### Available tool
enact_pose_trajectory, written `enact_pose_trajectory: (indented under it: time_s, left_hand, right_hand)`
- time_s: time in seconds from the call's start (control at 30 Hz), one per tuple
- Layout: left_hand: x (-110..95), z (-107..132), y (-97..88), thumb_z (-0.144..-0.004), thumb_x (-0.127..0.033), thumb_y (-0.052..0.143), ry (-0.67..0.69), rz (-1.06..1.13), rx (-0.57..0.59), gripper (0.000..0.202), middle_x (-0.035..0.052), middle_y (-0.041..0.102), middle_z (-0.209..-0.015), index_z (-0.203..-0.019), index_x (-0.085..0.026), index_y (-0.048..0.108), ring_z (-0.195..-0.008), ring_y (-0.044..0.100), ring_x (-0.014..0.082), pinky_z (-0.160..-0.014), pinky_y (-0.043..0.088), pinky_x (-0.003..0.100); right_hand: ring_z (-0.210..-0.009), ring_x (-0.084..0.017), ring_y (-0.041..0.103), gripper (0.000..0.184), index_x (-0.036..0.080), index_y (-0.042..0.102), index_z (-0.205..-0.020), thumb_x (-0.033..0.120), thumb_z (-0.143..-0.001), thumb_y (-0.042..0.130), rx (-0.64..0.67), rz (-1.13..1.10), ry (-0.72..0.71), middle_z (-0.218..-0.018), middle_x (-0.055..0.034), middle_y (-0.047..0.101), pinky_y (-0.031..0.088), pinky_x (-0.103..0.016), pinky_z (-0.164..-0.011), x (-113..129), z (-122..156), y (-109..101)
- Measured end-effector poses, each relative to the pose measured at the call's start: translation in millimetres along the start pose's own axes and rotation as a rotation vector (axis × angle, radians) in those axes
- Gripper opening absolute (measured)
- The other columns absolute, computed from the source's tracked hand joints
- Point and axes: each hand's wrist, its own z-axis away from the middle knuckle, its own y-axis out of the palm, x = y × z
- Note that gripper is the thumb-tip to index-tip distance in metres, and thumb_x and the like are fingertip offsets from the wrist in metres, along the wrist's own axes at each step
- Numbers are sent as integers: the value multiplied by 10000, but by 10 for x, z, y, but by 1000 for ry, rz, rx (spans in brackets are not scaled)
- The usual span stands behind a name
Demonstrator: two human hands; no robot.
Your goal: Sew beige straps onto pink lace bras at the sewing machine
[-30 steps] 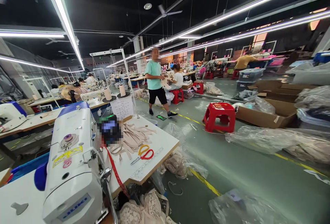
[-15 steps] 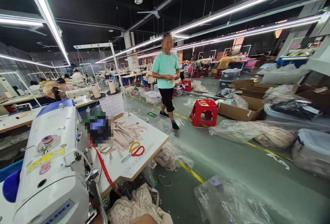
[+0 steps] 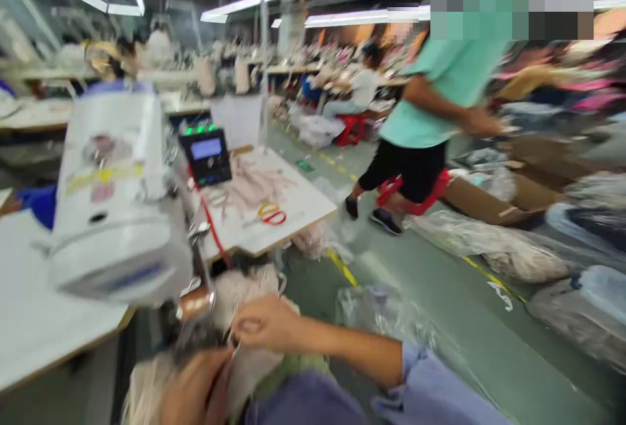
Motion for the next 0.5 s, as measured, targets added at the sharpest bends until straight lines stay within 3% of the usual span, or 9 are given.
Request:
enact_pose_trajectory:
  time_s: [0.07,0.13,0.3,0.5]
  left_hand:
    - [-27,17,-19,-931,-200,607,152,-43,0,137,32,765,-867,-975,-223,735,-765,719,178,-708,583,282]
    - [23,-8,-12,-932,-174,618,208,-67,-22,117,56,764,-858,-973,-161,727,-763,714,155,-696,562,241]
    - [119,-3,12,-926,-146,641,172,-68,-42,79,54,750,-844,-969,-139,708,-767,699,122,-701,540,206]
    - [120,16,-29,-926,-132,638,192,-70,-43,85,45,746,-836,-988,-144,694,-747,683,117,-680,526,208]
  right_hand:
    - [-827,-142,686,154,170,748,-919,206,-859,611,-39,-63,67,-881,-26,764,460,-208,-753,35,27,-12]
    - [-817,-143,678,160,182,747,-924,227,-874,601,-8,-112,96,-871,-18,759,452,-223,-750,-20,2,-1]
    - [-721,-122,638,115,188,734,-860,206,-849,621,46,-169,199,-786,11,731,428,-220,-666,-35,-5,43]
    - [-715,-110,624,116,180,733,-852,197,-846,618,75,-130,181,-784,17,726,411,-215,-655,69,-27,35]
